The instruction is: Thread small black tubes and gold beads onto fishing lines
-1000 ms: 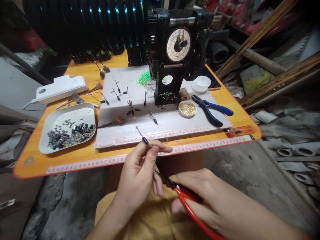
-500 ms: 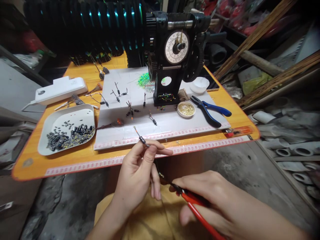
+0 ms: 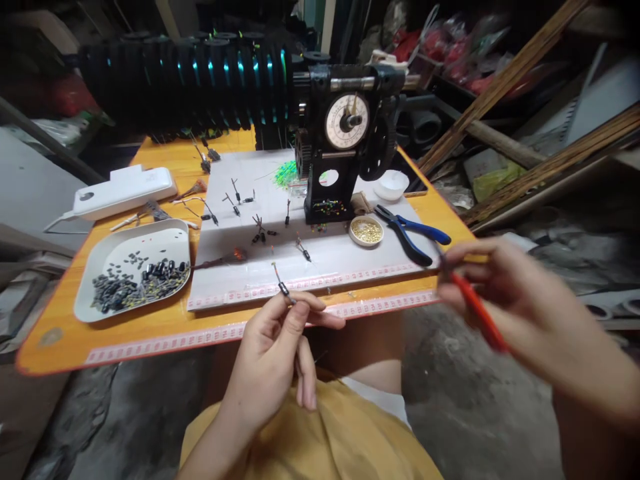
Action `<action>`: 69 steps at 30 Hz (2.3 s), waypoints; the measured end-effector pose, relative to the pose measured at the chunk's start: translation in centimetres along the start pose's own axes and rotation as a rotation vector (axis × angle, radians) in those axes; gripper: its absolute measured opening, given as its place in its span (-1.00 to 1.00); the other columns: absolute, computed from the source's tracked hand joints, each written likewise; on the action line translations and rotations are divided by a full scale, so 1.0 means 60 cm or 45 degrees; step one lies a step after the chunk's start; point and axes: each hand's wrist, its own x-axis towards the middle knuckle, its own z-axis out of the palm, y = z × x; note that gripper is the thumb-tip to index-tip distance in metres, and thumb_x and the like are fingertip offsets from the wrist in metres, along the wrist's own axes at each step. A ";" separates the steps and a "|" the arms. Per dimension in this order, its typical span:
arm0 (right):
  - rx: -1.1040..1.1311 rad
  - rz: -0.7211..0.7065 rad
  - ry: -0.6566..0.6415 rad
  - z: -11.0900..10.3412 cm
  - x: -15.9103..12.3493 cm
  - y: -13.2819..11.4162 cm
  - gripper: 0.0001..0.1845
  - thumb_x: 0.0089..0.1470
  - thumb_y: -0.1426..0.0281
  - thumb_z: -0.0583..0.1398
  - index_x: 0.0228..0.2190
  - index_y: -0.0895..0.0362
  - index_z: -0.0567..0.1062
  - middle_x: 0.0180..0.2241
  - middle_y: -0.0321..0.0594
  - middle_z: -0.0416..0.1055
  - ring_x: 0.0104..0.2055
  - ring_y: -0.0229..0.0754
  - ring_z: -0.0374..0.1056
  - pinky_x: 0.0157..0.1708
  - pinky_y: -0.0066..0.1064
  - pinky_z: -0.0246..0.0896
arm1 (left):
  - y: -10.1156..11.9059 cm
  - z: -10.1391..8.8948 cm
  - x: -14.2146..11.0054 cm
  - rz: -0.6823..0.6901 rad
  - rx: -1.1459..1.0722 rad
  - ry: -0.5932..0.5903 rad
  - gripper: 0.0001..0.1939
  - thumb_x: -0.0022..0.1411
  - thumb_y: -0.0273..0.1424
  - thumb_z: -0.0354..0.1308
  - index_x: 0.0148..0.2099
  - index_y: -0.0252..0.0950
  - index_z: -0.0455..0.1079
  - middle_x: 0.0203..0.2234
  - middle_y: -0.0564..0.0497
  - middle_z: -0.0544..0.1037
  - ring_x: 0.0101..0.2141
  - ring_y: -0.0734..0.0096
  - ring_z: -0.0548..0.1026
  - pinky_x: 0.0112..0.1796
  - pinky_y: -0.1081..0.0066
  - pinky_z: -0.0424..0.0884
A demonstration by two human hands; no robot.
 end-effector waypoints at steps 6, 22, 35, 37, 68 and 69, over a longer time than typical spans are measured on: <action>-0.460 -0.054 0.217 -0.049 0.127 0.125 -0.75 0.27 0.24 0.21 -0.07 0.06 0.52 -0.12 -0.07 0.51 -0.10 0.02 0.45 -0.08 -0.11 0.37 | -0.018 -0.005 -0.009 -0.026 -0.023 0.083 -0.73 0.29 -0.22 0.27 -0.16 -0.35 0.45 -0.61 0.06 0.59 -0.66 0.51 0.53 -0.59 0.61 0.43; 0.087 -0.255 0.214 0.060 0.074 -0.085 -0.67 0.37 0.21 0.05 0.04 0.01 0.47 -0.14 -0.16 0.54 -0.29 -0.20 0.51 -0.27 -0.32 0.49 | -0.034 -0.022 -0.024 0.021 -0.244 -0.111 -0.67 0.29 -0.10 0.23 -0.27 -0.30 0.47 -0.72 0.08 0.55 -0.83 0.55 0.40 -0.77 0.67 0.26; 1.575 0.172 -0.632 0.176 0.079 -0.170 -0.58 0.25 0.01 0.16 -0.38 0.12 0.33 -0.55 -0.45 0.21 -0.65 -0.43 0.23 -0.72 -0.66 0.11 | -0.078 -0.043 -0.068 0.160 0.439 0.140 -0.55 0.35 -0.07 0.10 -0.39 -0.33 0.51 -0.58 -0.12 0.59 -0.74 0.43 0.47 -0.67 0.51 0.32; 1.485 0.163 -0.630 0.176 0.078 -0.166 -0.57 0.27 0.01 0.13 -0.38 0.12 0.34 -0.55 -0.44 0.23 -0.67 -0.43 0.21 -0.73 -0.65 0.07 | -0.069 -0.049 -0.068 0.195 0.633 0.055 -0.58 0.39 -0.13 0.06 -0.36 -0.29 0.55 -0.59 -0.09 0.58 -0.71 0.43 0.47 -0.63 0.49 0.36; -0.137 -0.484 0.280 0.155 0.078 -0.101 -0.77 0.31 0.42 0.13 -0.05 0.20 0.48 -0.32 -0.12 0.47 -0.40 -0.11 0.43 -0.41 -0.32 0.30 | 0.073 -0.047 -0.018 0.317 -0.159 0.067 -0.74 0.43 -0.26 0.10 0.11 -0.15 0.39 -0.64 0.19 0.38 -0.61 0.57 0.36 -0.34 0.45 0.38; -0.140 -0.508 0.309 0.152 0.073 -0.106 -0.78 0.31 0.44 0.13 -0.05 0.21 0.48 -0.34 -0.13 0.46 -0.41 -0.12 0.41 -0.42 -0.32 0.29 | 0.066 -0.049 -0.026 0.242 -0.195 0.104 -0.62 0.42 -0.25 0.12 0.23 -0.14 0.30 -0.63 0.21 0.36 -0.68 0.63 0.26 -0.41 0.47 0.36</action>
